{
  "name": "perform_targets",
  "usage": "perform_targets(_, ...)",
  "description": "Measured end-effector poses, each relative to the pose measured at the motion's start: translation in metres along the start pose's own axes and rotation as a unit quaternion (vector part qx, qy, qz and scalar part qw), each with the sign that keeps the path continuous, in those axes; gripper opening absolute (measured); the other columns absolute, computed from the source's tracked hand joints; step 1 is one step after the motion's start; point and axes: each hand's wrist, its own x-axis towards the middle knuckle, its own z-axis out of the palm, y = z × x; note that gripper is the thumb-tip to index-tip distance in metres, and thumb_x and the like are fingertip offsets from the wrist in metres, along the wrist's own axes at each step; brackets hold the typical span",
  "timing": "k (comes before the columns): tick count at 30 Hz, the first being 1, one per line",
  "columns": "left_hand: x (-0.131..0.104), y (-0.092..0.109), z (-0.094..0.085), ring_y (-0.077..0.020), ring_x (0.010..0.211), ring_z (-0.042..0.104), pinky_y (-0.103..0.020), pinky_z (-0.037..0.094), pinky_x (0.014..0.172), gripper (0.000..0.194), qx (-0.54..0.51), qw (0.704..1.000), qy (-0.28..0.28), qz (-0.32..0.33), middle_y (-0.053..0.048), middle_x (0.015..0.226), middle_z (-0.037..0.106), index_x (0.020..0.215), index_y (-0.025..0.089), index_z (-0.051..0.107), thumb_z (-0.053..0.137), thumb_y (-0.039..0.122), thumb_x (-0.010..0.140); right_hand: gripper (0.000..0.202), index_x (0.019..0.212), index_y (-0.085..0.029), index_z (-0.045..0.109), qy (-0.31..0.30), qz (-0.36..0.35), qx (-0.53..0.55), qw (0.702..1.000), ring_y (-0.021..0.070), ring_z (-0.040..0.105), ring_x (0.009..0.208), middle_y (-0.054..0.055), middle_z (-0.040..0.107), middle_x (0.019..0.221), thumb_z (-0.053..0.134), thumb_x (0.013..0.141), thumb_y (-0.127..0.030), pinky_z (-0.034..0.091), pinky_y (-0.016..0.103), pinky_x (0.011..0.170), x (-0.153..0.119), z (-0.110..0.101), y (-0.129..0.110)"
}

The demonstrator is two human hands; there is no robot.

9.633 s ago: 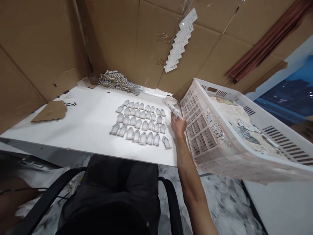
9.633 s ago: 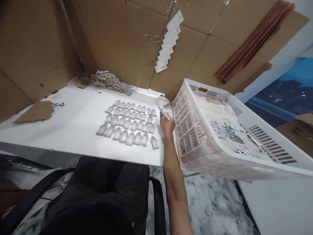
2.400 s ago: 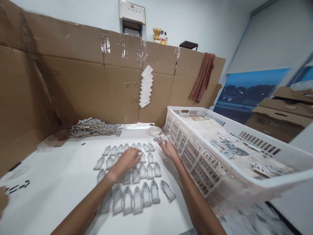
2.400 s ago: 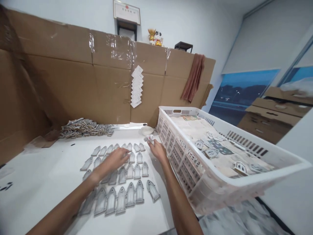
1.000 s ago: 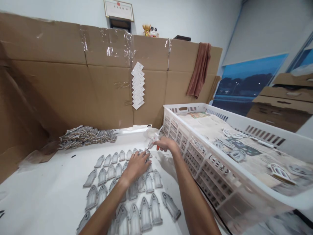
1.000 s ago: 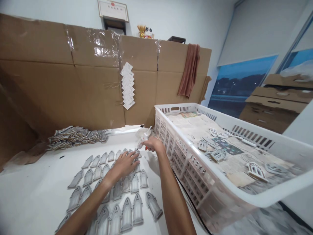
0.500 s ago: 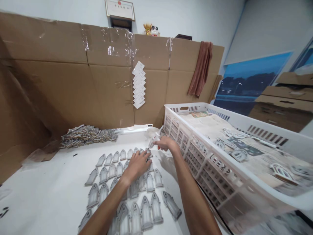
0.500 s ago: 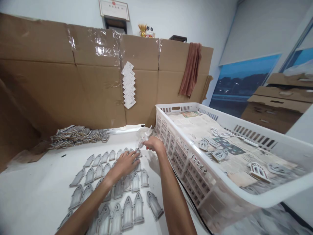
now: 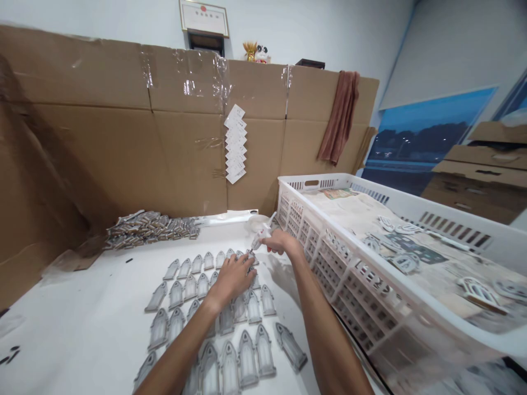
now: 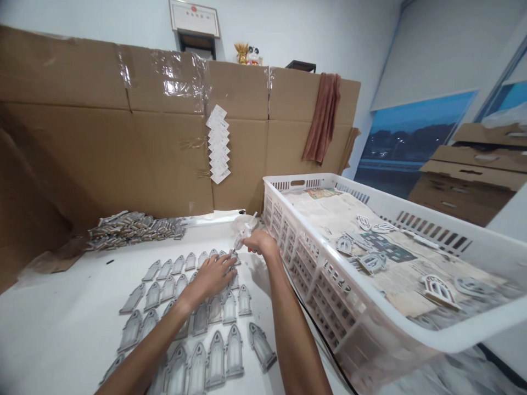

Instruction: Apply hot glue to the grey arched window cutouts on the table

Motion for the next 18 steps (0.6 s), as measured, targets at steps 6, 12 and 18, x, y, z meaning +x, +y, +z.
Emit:
perform_targets(6, 0.001, -0.002, 0.003, -0.0387, 0.145, 0.049, -0.059, 0.039, 0.116, 0.047, 0.001, 1.0, 0.007, 0.002, -0.009, 0.162, 0.055, 0.15, 0.03, 0.06, 0.045, 0.04, 0.106, 0.043, 0.066, -0.016, 0.072, -0.002, 0.003, -0.003, 1.0, 0.0127, 0.057, 0.051, 0.002, 0.064, 0.058, 0.065, 0.096, -0.046, 0.047, 0.025, 0.058, 0.001, 0.0, -0.001)
perform_targets(12, 0.0, 0.001, -0.003, -0.0395, 0.144, 0.049, -0.058, 0.039, 0.117, 0.05, 0.006, 1.0, -0.007, 0.001, -0.009, 0.163, 0.053, 0.153, 0.027, 0.058, 0.044, 0.04, 0.107, 0.037, 0.072, -0.017, 0.074, -0.001, 0.011, -0.022, 1.0, 0.0137, 0.059, 0.054, 0.001, 0.064, 0.06, 0.065, 0.095, -0.045, 0.046, 0.026, 0.06, -0.004, -0.002, -0.007)
perform_targets(18, -0.001, 0.003, -0.008, -0.0382, 0.144, 0.048, -0.058, 0.039, 0.118, 0.049, 0.001, 1.0, -0.012, 0.001, -0.01, 0.162, 0.054, 0.152, 0.027, 0.058, 0.044, 0.04, 0.107, 0.032, 0.08, -0.017, 0.076, 0.023, 0.012, -0.048, 0.999, 0.0196, 0.07, 0.073, 0.007, 0.075, 0.078, 0.07, 0.09, -0.046, 0.049, 0.027, 0.069, -0.011, -0.003, -0.021)
